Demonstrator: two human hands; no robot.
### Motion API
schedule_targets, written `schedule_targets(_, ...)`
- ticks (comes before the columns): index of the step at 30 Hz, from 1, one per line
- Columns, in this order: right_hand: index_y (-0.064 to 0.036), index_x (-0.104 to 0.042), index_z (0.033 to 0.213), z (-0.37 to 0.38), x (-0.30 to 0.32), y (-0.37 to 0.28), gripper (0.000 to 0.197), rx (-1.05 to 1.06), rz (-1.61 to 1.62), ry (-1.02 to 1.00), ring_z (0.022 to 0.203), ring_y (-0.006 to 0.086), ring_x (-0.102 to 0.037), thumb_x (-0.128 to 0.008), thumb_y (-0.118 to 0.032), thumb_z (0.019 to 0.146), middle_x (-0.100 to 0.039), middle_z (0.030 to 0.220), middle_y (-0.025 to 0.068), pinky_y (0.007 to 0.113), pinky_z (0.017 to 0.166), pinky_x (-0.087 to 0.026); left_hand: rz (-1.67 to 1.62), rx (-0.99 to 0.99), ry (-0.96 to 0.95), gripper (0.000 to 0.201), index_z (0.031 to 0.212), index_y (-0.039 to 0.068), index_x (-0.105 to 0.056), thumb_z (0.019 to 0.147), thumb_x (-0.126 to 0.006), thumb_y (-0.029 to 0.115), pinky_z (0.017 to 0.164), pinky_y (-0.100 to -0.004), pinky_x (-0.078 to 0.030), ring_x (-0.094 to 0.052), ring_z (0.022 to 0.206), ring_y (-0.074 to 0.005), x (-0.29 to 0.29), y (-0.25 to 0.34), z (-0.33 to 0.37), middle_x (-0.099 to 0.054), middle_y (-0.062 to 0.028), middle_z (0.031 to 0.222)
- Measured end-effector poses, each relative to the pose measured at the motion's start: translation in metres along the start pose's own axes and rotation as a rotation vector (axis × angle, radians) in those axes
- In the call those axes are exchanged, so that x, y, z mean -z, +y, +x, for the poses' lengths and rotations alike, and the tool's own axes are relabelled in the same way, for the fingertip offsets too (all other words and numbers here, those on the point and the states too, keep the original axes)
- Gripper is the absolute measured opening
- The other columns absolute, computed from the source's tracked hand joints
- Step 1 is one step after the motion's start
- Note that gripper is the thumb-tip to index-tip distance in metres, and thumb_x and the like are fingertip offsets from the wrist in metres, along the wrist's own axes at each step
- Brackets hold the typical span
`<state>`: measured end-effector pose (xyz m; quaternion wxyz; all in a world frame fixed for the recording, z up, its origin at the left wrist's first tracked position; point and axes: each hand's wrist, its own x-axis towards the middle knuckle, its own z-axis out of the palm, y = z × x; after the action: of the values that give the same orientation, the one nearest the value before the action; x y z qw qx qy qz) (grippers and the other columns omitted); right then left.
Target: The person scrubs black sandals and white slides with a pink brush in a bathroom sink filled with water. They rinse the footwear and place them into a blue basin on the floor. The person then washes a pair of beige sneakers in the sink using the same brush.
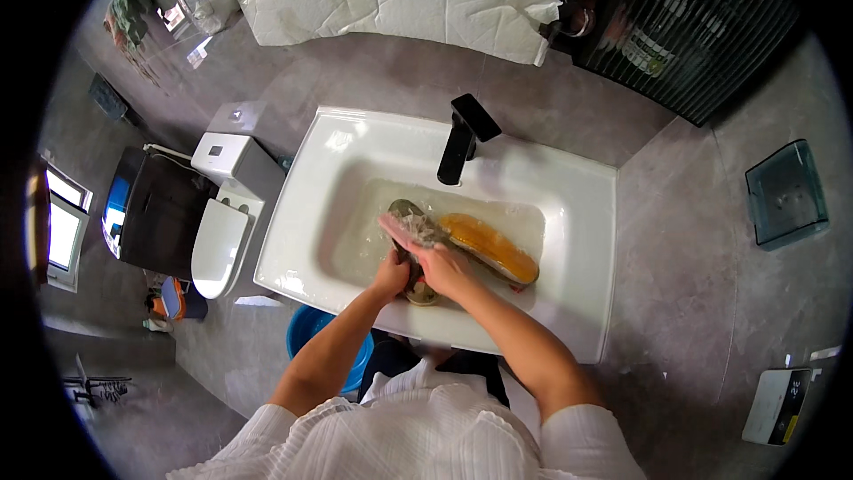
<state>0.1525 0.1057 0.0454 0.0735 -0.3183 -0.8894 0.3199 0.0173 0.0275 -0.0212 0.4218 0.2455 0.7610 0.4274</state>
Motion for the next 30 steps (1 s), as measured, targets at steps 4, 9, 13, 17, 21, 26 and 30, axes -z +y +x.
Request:
schedule_targets(4, -0.0302, -0.054, 0.134, 0.042, -0.015, -0.003, 0.046, -0.352, 0.006, 0.039, 0.094, 0.0413, -0.062, -0.046, -0.013, 0.092, -0.065, 0.104, 0.0223, 0.046, 0.080, -0.050, 0.142, -0.072, 0.011, 0.044, 0.132, 0.001, -0.044, 0.089, -0.048, 0.010, 0.092, -0.0450, -0.046, -0.058, 0.108, -0.0418, 0.003, 0.011, -0.006, -0.061, -0.0282, 0.115)
schedule_targets(9, -0.0210, -0.055, 0.134, -0.008, -0.010, 0.021, 0.043, -0.062, 0.186, -0.019, 0.082, 0.0415, -0.063, -0.053, -0.012, 0.092, -0.064, 0.089, 0.0246, 0.045, 0.073, -0.049, -0.150, -0.036, -0.003, 0.043, 0.131, 0.001, -0.046, 0.089, -0.045, 0.006, 0.094, -0.0383, -0.046, -0.059, 0.108, -0.0315, 0.007, -0.021, 0.009, -0.061, -0.0202, 0.118)
schedule_targets(13, -0.0196, -0.058, 0.131, -0.018, -0.016, 0.016, 0.041, 0.021, 0.173, 0.086, 0.077, 0.0395, -0.061, -0.054, -0.011, 0.091, -0.064, 0.085, 0.0238, 0.045, 0.070, -0.048, 0.060, -0.047, -0.027, 0.037, 0.126, 0.000, -0.050, 0.092, -0.049, 0.012, 0.093, -0.0400, -0.045, -0.060, 0.109, -0.0348, 0.002, -0.003, 0.006, -0.062, -0.0226, 0.116)
schedule_targets(17, -0.0208, -0.058, 0.131, 0.030, -0.013, 0.008, 0.040, -0.140, 0.018, 0.047, 0.083, 0.0372, -0.063, -0.054, -0.014, 0.091, -0.066, 0.095, 0.0216, 0.044, 0.071, -0.049, 0.160, -0.215, 0.070, 0.032, 0.119, 0.000, -0.052, 0.091, -0.052, 0.016, 0.090, -0.0481, -0.045, -0.057, 0.106, -0.0460, 0.002, -0.005, -0.001, -0.061, -0.0298, 0.110)
schedule_targets(21, -0.0195, -0.058, 0.130, 0.018, -0.023, 0.014, 0.039, -0.136, 0.086, -0.002, 0.082, 0.0387, -0.064, -0.053, -0.015, 0.092, -0.066, 0.093, 0.0224, 0.043, 0.071, -0.050, 0.093, -0.164, 0.058, 0.037, 0.125, 0.002, -0.050, 0.090, -0.052, 0.013, 0.091, -0.0484, -0.045, -0.056, 0.109, -0.0464, 0.007, -0.019, 0.005, -0.062, -0.0291, 0.112)
schedule_targets(26, -0.0191, -0.058, 0.131, -0.031, -0.001, 0.000, 0.041, 0.083, 0.270, 0.038, 0.078, 0.0401, -0.064, -0.054, -0.012, 0.091, -0.066, 0.090, 0.0232, 0.044, 0.069, -0.050, 0.060, -0.231, 0.052, 0.038, 0.127, 0.002, -0.049, 0.090, -0.051, 0.011, 0.093, -0.0478, -0.045, -0.055, 0.111, -0.0461, 0.003, -0.012, 0.001, -0.061, -0.0290, 0.114)
schedule_targets(30, -0.0226, -0.058, 0.131, 0.020, -0.008, 0.008, 0.040, -0.108, 0.019, 0.033, 0.080, 0.0400, -0.064, -0.050, -0.015, 0.093, -0.066, 0.092, 0.0219, 0.043, 0.069, -0.051, 0.115, -0.235, 0.061, 0.035, 0.124, 0.000, -0.050, 0.090, -0.050, 0.010, 0.092, -0.0466, -0.046, -0.056, 0.109, -0.0464, 0.003, -0.001, -0.003, -0.061, -0.0294, 0.113)
